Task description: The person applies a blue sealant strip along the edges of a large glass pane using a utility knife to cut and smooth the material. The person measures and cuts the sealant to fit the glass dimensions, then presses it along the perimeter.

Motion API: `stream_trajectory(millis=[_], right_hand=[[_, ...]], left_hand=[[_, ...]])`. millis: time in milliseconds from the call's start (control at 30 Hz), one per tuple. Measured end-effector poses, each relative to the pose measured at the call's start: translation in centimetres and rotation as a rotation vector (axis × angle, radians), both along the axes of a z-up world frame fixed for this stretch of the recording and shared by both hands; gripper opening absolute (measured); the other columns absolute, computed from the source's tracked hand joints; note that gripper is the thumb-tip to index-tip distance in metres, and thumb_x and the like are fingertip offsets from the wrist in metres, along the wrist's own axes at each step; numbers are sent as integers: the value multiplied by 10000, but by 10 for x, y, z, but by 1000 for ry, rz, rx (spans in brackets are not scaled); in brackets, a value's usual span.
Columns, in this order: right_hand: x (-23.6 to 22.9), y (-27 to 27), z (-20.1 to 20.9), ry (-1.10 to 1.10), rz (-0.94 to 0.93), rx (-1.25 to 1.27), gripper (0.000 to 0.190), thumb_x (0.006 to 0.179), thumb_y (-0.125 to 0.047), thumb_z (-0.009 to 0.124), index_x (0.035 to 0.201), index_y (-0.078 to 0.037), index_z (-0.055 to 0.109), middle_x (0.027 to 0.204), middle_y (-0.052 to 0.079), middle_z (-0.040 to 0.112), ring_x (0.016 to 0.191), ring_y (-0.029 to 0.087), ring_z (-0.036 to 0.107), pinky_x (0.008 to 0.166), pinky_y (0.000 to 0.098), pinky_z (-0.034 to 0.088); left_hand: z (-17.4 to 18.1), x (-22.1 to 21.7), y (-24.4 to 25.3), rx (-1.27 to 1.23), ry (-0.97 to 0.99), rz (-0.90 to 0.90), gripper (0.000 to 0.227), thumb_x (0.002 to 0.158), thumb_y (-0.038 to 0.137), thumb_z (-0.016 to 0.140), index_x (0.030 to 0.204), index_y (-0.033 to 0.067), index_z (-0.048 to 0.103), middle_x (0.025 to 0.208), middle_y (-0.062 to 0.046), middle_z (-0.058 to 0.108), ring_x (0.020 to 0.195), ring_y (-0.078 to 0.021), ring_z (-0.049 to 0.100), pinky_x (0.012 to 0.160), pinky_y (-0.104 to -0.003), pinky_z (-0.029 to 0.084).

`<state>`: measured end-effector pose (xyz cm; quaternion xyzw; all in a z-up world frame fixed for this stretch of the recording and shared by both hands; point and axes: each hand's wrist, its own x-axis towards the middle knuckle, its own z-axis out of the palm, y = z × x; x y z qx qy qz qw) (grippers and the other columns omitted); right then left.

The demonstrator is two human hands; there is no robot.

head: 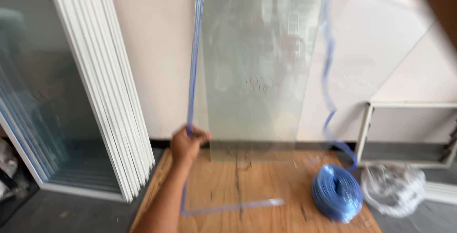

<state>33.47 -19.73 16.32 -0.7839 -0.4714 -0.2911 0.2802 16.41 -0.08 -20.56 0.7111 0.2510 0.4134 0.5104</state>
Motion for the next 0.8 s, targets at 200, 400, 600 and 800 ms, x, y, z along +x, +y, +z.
stream_trajectory(millis=[200, 400, 600, 800], right_hand=[[-36, 62, 79, -209, 25, -72, 218, 970, -175, 598, 1139, -240, 718, 1144, 39, 718, 1078, 264, 659, 870, 459, 522], [-111, 116, 83, -326, 67, -202, 207, 954, -211, 616, 1125, -255, 724, 1166, 29, 726, 1130, 270, 668, 926, 470, 541], [-143, 135, 75, -243, 33, -290, 220, 1003, -280, 609, 1146, -151, 717, 1142, 63, 734, 1085, 273, 684, 880, 452, 564], [-129, 136, 90, -87, 113, -391, 181, 969, -206, 649, 1090, -200, 783, 1053, -33, 782, 1009, 176, 702, 845, 406, 559]], left_hand=[[-106, 23, 68, -146, -131, -73, 281, 620, -11, 928, 773, -3, 692, 756, -105, 771, 717, -181, 738, 686, -347, 630], [-104, 18, 112, -179, -181, -100, 585, 593, 101, 933, 1015, 37, 534, 1007, -111, 623, 921, -222, 655, 806, -381, 597], [32, -21, 85, 17, -134, 16, 947, 606, 241, 947, 1314, 94, 336, 1325, -119, 441, 1181, -274, 544, 954, -405, 537], [212, -30, 42, 427, -171, 228, 1312, 619, 382, 961, 1614, 150, 137, 1644, -128, 260, 1440, -326, 432, 1101, -429, 477]])
